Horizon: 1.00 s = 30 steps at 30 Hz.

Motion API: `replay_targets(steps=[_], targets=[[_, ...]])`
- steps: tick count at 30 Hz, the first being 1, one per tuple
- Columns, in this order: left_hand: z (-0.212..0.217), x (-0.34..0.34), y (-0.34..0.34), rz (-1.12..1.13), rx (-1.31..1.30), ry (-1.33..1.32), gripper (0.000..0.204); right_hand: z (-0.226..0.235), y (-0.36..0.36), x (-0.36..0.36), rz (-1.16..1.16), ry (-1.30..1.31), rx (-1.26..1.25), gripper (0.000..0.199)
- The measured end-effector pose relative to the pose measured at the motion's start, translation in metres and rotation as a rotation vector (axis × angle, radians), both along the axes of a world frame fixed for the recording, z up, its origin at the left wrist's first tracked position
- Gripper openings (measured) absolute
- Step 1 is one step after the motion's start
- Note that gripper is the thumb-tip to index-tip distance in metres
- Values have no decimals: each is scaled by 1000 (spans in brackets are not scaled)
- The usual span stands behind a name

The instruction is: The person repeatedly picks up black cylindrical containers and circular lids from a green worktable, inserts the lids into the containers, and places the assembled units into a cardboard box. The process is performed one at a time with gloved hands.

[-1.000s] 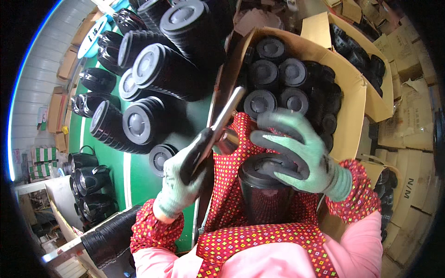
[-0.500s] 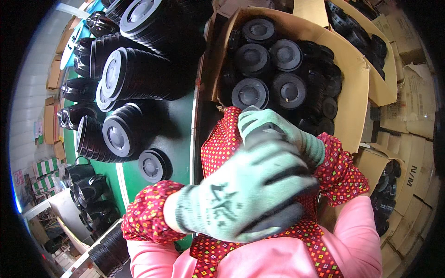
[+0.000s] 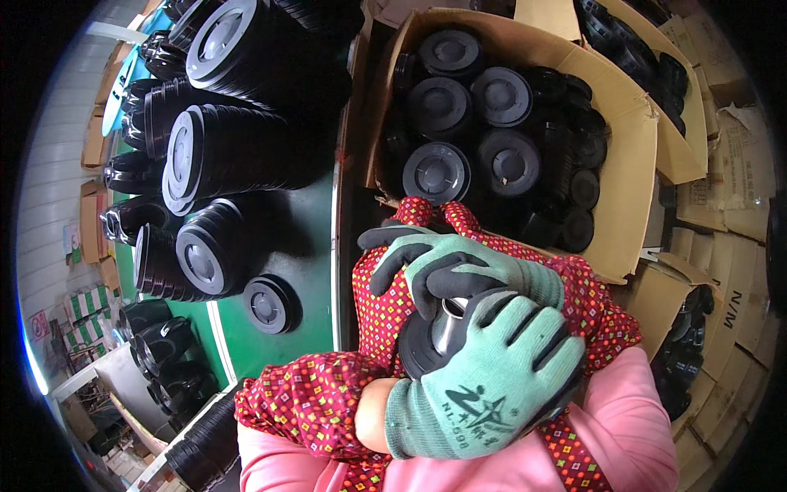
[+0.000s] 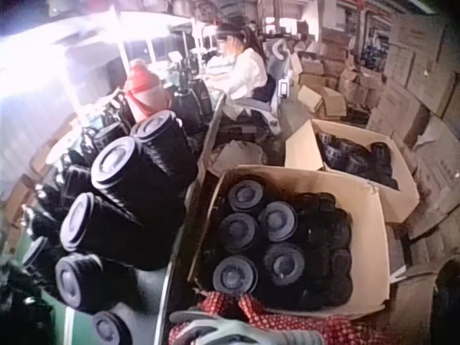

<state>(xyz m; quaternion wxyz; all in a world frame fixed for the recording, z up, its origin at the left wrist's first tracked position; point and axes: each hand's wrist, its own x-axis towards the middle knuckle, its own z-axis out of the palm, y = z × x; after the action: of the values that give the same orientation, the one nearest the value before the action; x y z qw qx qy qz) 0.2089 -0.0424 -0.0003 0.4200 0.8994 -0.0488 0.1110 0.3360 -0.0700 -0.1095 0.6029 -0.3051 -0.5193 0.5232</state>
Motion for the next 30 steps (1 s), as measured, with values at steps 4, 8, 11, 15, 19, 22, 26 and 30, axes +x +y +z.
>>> replay_targets(steps=[4,8,11,15,19,22,26,30], targets=[[3,7,10,-81,-91,82,31,-20,2,4,38,19,12,39],[-14,-7,44,-287,-363,-30,48,-43,-24,5,-175,-352,117,30],[-37,-16,81,-506,-639,-200,51,-5,-44,28,-218,-748,8,40],[-52,-42,107,-512,-997,-149,56,52,-45,41,-215,-1022,-96,59],[8,-25,125,-408,-614,233,37,45,-32,50,-79,-1005,-138,57],[68,-14,86,-51,145,414,82,41,-31,49,-148,-919,-94,54],[46,-9,78,-225,534,570,67,40,-41,39,-196,-971,-130,60],[13,-10,112,-289,218,432,60,66,-52,26,-316,-1125,-304,57]])
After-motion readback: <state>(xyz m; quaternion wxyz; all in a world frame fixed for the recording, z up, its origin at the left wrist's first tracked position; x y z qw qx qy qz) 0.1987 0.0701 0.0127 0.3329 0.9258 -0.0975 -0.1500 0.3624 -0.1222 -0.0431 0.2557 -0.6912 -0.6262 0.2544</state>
